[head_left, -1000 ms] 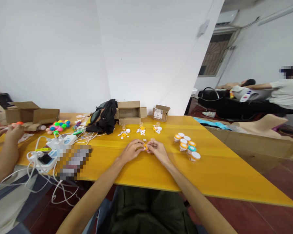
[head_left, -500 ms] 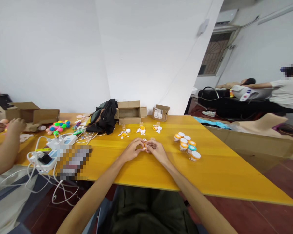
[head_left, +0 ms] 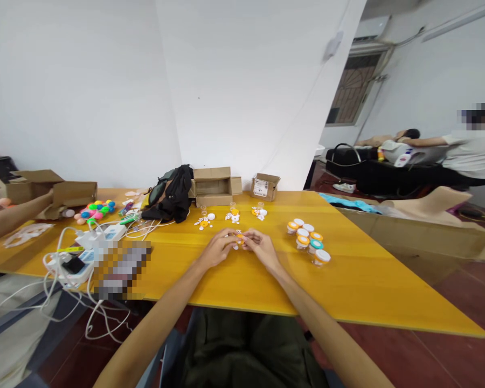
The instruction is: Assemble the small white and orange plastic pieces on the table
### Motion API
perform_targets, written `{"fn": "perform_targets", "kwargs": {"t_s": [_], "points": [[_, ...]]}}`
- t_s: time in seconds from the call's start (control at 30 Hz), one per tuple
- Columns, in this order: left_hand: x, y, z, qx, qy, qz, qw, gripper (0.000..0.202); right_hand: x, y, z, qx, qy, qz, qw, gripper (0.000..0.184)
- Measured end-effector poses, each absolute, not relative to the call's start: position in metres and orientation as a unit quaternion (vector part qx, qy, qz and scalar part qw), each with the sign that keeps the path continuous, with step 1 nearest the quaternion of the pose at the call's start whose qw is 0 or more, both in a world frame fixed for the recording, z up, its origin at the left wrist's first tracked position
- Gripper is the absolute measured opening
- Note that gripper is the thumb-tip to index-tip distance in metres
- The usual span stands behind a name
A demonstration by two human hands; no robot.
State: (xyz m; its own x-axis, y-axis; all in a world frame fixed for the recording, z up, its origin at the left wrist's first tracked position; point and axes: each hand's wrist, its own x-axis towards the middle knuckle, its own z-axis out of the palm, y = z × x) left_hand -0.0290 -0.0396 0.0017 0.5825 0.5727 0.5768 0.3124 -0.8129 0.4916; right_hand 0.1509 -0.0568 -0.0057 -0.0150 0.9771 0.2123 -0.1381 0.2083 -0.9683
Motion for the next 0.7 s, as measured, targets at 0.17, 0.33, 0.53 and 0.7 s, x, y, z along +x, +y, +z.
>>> {"fn": "perform_targets", "kwargs": {"t_s": [0.17, 0.33, 0.53, 0.7], "points": [[-0.027, -0.040, 0.003, 0.856, 0.259, 0.399, 0.205, 0.020, 0.150, -0.057, -0.007, -0.401, -0.530, 0.482, 0.571, 0.049], [-0.025, -0.040, 0.005, 0.830, 0.276, 0.415, 0.251, 0.012, 0.147, -0.059, -0.006, -0.404, -0.541, 0.472, 0.567, 0.048], [-0.026, -0.039, 0.007, 0.813, 0.328, 0.424, 0.229, 0.013, 0.149, -0.057, -0.005, -0.426, -0.544, 0.432, 0.580, 0.046], [-0.027, -0.038, 0.004, 0.810, 0.418, 0.387, 0.141, 0.010, 0.161, -0.051, -0.008, -0.482, -0.550, 0.329, 0.598, 0.033]]}}
